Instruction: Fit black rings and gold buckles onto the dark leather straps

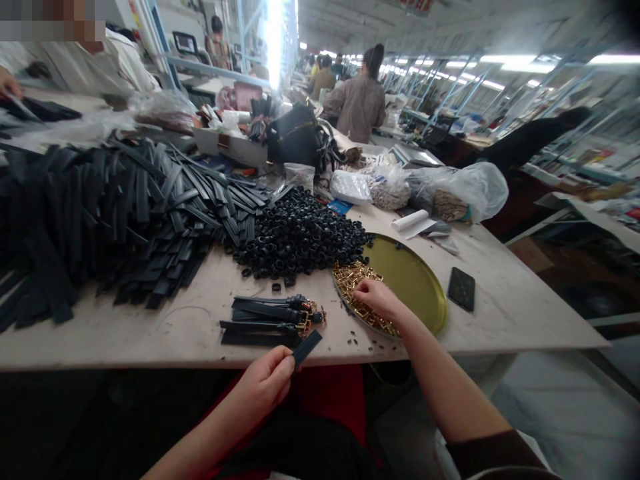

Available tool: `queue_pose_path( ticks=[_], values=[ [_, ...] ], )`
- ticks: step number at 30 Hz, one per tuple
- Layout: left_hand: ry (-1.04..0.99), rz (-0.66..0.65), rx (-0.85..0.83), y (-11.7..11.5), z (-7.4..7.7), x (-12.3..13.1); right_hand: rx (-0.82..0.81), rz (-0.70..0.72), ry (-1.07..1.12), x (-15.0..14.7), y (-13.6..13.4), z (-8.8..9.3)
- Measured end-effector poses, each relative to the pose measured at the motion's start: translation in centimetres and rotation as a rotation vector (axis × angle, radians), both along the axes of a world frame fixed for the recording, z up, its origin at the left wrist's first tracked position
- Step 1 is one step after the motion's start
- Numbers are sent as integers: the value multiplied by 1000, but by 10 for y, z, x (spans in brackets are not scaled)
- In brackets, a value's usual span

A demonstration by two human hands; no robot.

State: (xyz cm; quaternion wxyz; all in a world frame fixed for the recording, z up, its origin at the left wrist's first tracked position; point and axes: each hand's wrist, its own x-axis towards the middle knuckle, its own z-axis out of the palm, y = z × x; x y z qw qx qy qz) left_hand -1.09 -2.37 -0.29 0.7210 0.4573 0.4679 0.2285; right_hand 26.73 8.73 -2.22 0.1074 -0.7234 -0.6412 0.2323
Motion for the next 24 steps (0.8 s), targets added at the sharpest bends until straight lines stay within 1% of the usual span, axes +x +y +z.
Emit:
queue_pose_path(
  ticks=[3,4,5,6,7,9,10,11,13,16,18,19,21,24],
  values=[
    [-9,44,47,-4,1,-5,9,8,96,-2,-10,8],
    [-13,67,79,-4,2,-6,9,13,148,-6,-16,11],
    [-21,92,112,-4,3,-6,0,14,252,-13,-25,14],
    [-32,114,141,-3,5,-7,-28,11,413,-21,-35,16],
    [-41,129,167,-2,6,-6,-77,3,620,-32,-46,18],
    [-44,146,206,1,8,-6,-233,-27,1086,-59,-71,18],
    [-33,148,221,2,8,-5,-323,-42,1266,-73,-83,18],
    [-13,145,233,2,7,-5,-409,-52,1389,-87,-94,18],
    [33,134,246,2,3,-6,-544,-75,1557,-109,-112,18],
    [63,132,220,-3,-2,-10,-679,-123,1689,-128,-126,17],
    [55,152,176,-5,-3,-12,-718,-129,1720,-134,-130,16],
    [55,161,161,-6,-3,-13,-707,-120,1718,-135,-131,14],
    [73,172,173,-7,-1,-13,-621,-104,1690,-138,-131,11],
    [74,160,201,-4,2,-13,-467,-166,1680,-142,-130,5]
  ],
)
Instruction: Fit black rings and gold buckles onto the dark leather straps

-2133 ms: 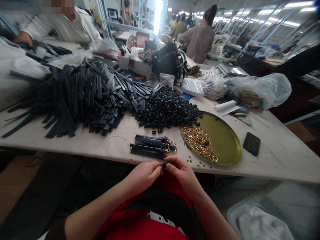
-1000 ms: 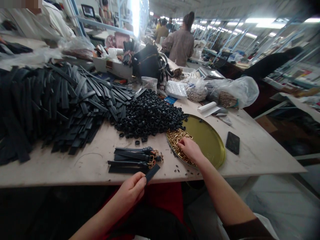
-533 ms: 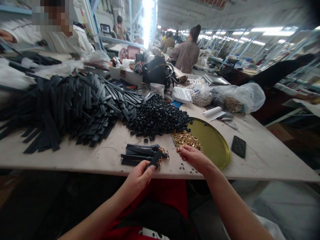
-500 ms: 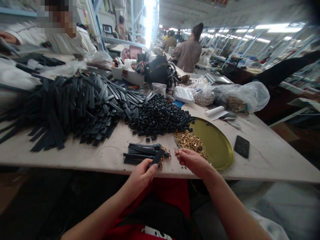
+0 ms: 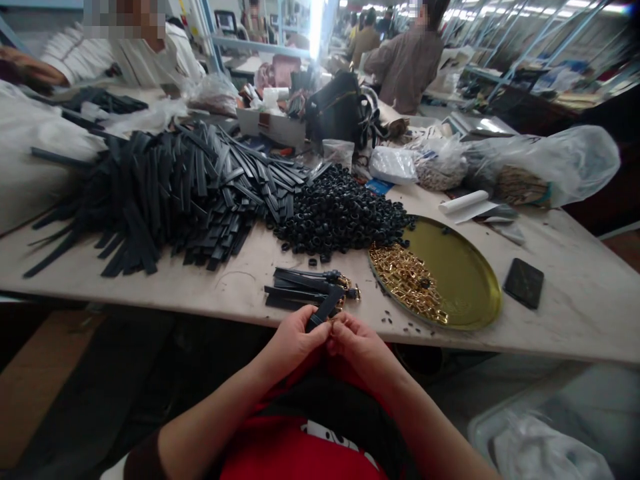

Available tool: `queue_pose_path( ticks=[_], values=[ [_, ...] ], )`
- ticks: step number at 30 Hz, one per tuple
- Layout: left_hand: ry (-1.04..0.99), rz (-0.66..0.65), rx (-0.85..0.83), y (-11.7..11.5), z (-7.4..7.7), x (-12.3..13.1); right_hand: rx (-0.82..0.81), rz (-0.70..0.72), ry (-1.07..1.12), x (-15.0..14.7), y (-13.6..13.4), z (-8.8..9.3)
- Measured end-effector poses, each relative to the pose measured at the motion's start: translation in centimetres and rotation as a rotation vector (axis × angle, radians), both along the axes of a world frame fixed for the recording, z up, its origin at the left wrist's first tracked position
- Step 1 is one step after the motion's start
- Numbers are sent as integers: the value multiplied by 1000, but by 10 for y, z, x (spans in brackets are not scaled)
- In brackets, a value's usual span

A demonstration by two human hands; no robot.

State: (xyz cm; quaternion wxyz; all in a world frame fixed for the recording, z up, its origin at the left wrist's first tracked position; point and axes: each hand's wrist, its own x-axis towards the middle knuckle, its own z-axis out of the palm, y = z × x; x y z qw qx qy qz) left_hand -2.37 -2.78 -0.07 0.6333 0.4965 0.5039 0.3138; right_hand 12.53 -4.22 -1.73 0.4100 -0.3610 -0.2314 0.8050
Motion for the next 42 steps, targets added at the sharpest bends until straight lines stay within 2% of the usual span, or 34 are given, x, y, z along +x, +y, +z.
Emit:
queue_pose_path(
  ticks=[5,10,15,19,21,24,28,32,36,39,42],
  values=[
    [-43,0,-54,7,-2,0,-177,-82,123,-1,3,-3],
    [-229,23,-219,10,-10,-5,-369,-106,284,2,7,-4],
    [-210,31,-254,10,-11,-16,-411,-101,343,4,11,-7],
    [-172,38,-270,9,-12,-16,-401,-123,270,2,11,-8],
    [-184,77,-268,7,-14,-11,-367,-184,195,-2,9,-10],
    [-248,112,-316,4,-21,-1,-231,-298,72,-10,7,-13],
    [-419,109,-422,1,-25,10,-28,-347,-132,-18,1,-14],
    [-603,50,-597,1,-20,14,142,-399,-345,-21,-7,-8],
    [-849,21,-741,0,-13,15,260,-386,-428,-22,-11,-3],
    [-911,56,-704,-4,-9,15,310,-408,-483,-24,-14,-2],
    [-742,157,-519,-8,-6,13,344,-454,-564,-24,-19,-1]
  ],
)
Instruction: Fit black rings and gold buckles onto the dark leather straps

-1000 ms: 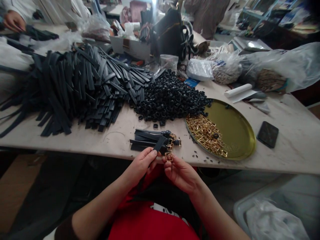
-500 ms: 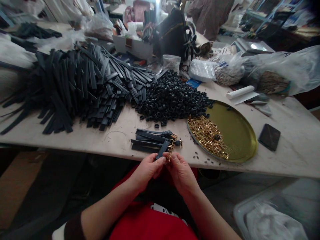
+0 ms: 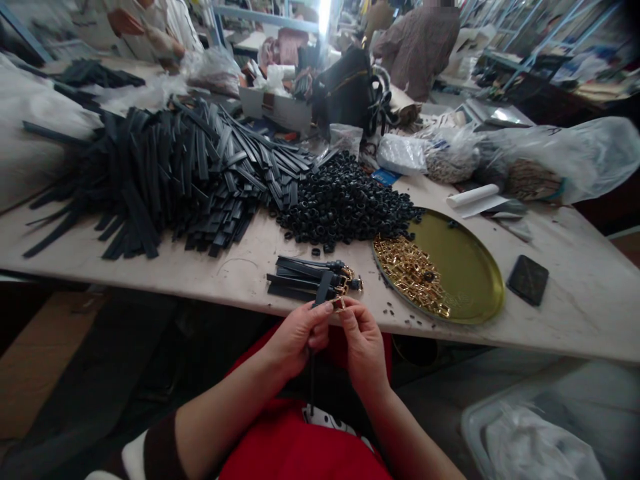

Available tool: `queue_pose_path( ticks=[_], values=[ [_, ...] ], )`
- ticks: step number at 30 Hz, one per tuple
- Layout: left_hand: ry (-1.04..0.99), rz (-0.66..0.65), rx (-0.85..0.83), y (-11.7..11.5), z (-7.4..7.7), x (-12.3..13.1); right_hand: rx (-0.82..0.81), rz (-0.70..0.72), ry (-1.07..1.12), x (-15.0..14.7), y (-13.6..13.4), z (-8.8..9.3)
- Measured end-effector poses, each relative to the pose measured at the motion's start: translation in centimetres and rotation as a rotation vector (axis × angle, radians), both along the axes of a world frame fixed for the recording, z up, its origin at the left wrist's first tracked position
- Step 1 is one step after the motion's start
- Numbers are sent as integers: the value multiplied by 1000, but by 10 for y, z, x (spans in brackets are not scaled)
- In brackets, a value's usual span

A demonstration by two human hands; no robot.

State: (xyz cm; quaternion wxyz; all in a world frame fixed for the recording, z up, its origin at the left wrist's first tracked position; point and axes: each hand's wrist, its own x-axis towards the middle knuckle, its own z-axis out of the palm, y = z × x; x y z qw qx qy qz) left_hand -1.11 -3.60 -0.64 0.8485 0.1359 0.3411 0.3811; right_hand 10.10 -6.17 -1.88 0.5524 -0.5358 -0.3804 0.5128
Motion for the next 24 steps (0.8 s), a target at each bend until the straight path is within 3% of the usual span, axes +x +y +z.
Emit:
queue_pose_path(
  ticks=[3,7,10,14,18,20,24],
  values=[
    [260,85,126,-5,3,-3,113,1,-145,1,-8,1],
    [362,53,224,-10,3,-4,277,48,-326,5,-13,0],
    [391,12,263,-13,0,-3,215,88,-268,12,-11,-1],
    [461,-6,307,-13,1,-5,35,282,-20,19,-7,6],
    [756,26,473,-12,6,-10,-52,402,155,20,-6,11],
    [854,0,536,-10,5,-11,-78,394,131,21,-5,7],
    [838,-125,560,-8,-5,-11,-86,282,7,26,0,-7]
  ],
)
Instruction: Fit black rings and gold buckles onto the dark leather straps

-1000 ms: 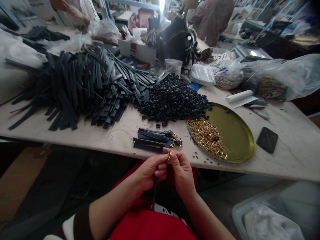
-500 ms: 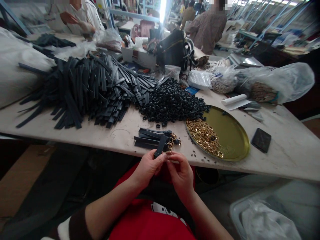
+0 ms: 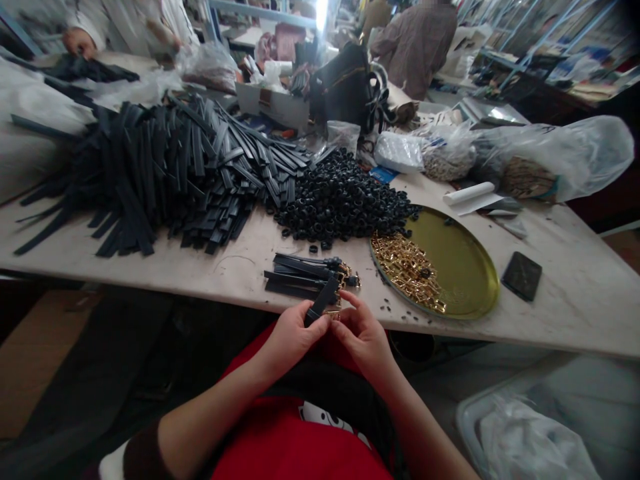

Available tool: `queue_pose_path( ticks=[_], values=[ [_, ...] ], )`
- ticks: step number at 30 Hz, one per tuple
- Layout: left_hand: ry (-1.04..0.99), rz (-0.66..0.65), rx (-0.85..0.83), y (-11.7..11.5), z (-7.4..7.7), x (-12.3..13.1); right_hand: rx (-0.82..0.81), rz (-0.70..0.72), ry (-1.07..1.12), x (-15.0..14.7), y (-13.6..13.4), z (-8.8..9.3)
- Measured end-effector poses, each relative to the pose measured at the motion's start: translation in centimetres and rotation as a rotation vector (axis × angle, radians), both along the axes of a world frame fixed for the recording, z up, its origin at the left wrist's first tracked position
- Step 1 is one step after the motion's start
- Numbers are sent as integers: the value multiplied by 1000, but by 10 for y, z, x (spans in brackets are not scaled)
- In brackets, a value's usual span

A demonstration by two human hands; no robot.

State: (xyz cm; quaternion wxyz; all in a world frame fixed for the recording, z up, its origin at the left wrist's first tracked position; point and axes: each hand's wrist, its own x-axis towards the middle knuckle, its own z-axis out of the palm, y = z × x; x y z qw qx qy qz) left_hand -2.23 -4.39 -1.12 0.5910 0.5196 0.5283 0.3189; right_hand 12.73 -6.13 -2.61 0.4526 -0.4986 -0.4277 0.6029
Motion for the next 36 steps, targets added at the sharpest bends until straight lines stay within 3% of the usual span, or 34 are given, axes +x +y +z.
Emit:
queue_pose_path(
  ticks=[5,9,13,18,23,30,36],
  values=[
    [-92,-91,-55,2,-7,-4,-94,-49,79,2,7,-2],
    [-44,-80,-71,2,1,-14,-296,-232,367,2,17,4],
    [58,-207,-18,3,10,-18,-485,-223,541,-3,21,5],
    [93,-260,35,7,10,-12,-304,-165,286,-14,8,1],
    [40,-252,-27,6,-1,-11,-92,-172,74,-16,-2,-1],
    [-96,-202,-218,-4,-15,-11,-223,-105,187,-13,-1,3],
    [-160,-177,-236,-8,-13,-8,-180,-95,117,-13,-6,5]
  ],
)
